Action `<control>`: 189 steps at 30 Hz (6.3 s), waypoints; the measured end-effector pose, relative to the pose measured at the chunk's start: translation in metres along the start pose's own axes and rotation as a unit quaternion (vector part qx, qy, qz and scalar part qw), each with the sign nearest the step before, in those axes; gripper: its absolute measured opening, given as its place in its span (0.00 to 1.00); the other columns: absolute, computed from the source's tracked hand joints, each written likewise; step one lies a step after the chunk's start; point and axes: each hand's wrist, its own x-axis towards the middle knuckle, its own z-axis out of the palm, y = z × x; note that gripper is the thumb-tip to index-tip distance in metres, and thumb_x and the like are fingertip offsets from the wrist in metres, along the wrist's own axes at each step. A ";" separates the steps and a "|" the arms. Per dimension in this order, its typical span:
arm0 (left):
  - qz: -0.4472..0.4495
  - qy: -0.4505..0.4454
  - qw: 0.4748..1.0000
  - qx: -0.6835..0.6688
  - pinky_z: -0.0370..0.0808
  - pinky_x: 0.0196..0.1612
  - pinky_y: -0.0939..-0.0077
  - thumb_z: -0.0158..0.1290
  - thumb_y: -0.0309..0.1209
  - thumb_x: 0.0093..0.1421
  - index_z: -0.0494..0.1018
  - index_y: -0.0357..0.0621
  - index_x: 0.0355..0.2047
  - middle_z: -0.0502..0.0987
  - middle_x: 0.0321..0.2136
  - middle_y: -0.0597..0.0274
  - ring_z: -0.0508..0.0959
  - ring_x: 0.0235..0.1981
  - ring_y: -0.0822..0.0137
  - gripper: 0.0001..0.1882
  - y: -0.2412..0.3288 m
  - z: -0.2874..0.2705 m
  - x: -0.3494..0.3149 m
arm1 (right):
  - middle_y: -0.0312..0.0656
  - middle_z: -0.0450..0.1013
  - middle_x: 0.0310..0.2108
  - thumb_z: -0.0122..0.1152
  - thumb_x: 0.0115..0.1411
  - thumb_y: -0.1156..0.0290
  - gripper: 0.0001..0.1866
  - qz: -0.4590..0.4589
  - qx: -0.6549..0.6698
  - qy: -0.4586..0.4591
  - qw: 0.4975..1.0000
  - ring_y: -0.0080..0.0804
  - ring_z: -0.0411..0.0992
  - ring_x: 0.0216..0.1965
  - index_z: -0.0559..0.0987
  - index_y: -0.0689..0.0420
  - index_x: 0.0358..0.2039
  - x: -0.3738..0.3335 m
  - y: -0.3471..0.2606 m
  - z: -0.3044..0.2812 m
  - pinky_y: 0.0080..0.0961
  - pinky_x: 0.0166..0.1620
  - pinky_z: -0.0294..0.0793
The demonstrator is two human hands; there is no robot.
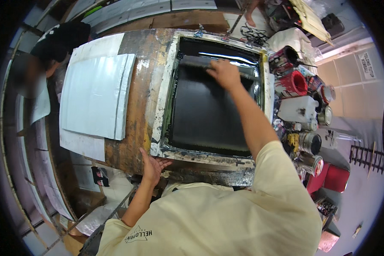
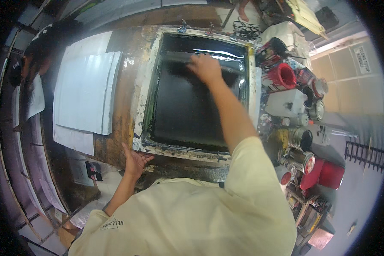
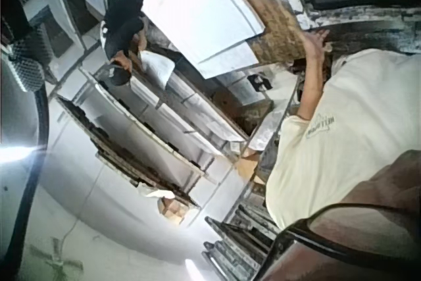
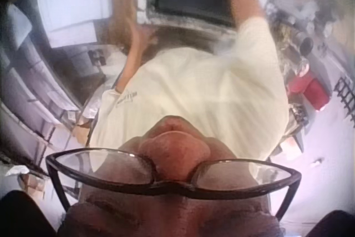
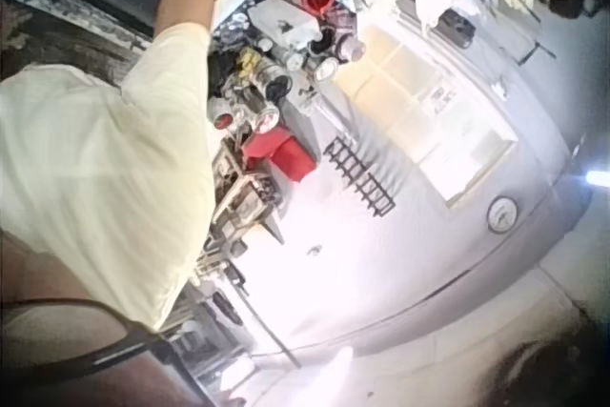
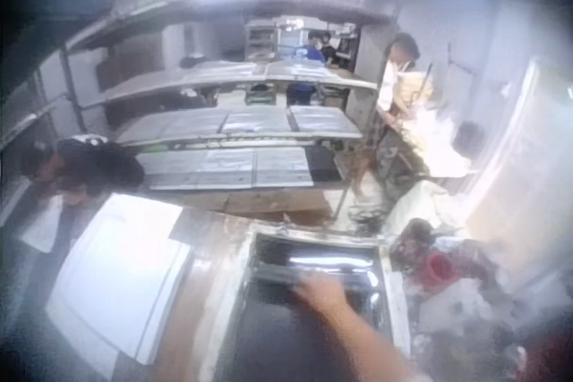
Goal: The person performs screen printing on plastic bags by placing them one by one onto the printing surface, lowering a screen press, pulling a squeegee across the screen to apply ink, and then lifting the press to remove the printed bag.
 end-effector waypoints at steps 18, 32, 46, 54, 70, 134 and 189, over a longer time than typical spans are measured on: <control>0.337 -0.321 0.883 0.055 0.59 0.71 0.44 0.36 0.68 0.69 0.50 0.30 0.71 0.58 0.67 0.28 0.58 0.71 0.38 0.51 0.119 0.076 -0.076 | 0.42 0.72 0.31 0.62 0.57 0.55 0.16 -0.012 -0.062 0.219 0.974 0.43 0.71 0.39 0.75 0.55 0.34 -0.131 -0.165 -0.269 0.45 0.46 0.64; 0.340 0.031 0.542 0.768 0.19 0.67 0.24 0.37 0.76 0.61 0.50 0.32 0.74 0.43 0.76 0.38 0.35 0.77 0.39 0.60 -0.045 0.031 0.029 | 0.43 0.76 0.25 0.60 0.58 0.52 0.19 -0.032 -0.032 0.292 0.955 0.42 0.76 0.32 0.82 0.57 0.28 -0.045 -0.128 -0.317 0.46 0.45 0.65; 0.375 0.060 0.530 0.758 0.25 0.70 0.27 0.41 0.76 0.60 0.52 0.33 0.73 0.49 0.74 0.39 0.39 0.77 0.42 0.60 -0.047 0.032 0.028 | 0.46 0.78 0.29 0.61 0.59 0.53 0.20 -0.021 -0.051 0.247 0.967 0.45 0.76 0.34 0.84 0.59 0.36 -0.033 -0.131 -0.335 0.40 0.42 0.66; 0.522 -0.009 0.669 0.529 0.64 0.65 0.46 0.57 0.44 0.67 0.69 0.29 0.62 0.70 0.63 0.38 0.69 0.65 0.42 0.33 0.019 0.101 0.015 | 0.47 0.80 0.31 0.58 0.59 0.49 0.23 -0.004 -0.049 0.259 0.965 0.46 0.78 0.37 0.84 0.59 0.32 -0.049 -0.135 -0.320 0.44 0.46 0.66; 0.403 0.070 0.886 0.217 0.81 0.41 0.77 0.49 0.18 0.59 0.72 0.35 0.63 0.81 0.48 0.52 0.82 0.39 0.71 0.29 0.175 -0.157 0.045 | 0.47 0.77 0.33 0.61 0.59 0.53 0.20 0.020 -0.041 0.231 0.972 0.46 0.76 0.41 0.81 0.59 0.33 -0.088 -0.161 -0.300 0.43 0.47 0.65; 0.026 -0.079 0.996 -0.014 0.76 0.56 0.57 0.29 0.81 0.59 0.61 0.31 0.58 0.77 0.45 0.41 0.79 0.48 0.52 0.58 -0.007 -0.011 0.003 | 0.43 0.77 0.37 0.65 0.61 0.48 0.18 0.009 0.026 0.002 1.000 0.47 0.77 0.40 0.79 0.50 0.38 -0.077 -0.048 -0.022 0.44 0.38 0.80; 0.488 0.161 0.833 0.204 0.81 0.44 0.68 0.54 0.23 0.60 0.76 0.36 0.55 0.78 0.55 0.46 0.84 0.39 0.58 0.22 0.081 -0.018 -0.003 | 0.62 0.75 0.55 0.47 0.74 0.51 0.30 -0.018 -0.116 0.137 0.984 0.63 0.72 0.55 0.76 0.66 0.59 -0.058 -0.065 -0.285 0.48 0.59 0.68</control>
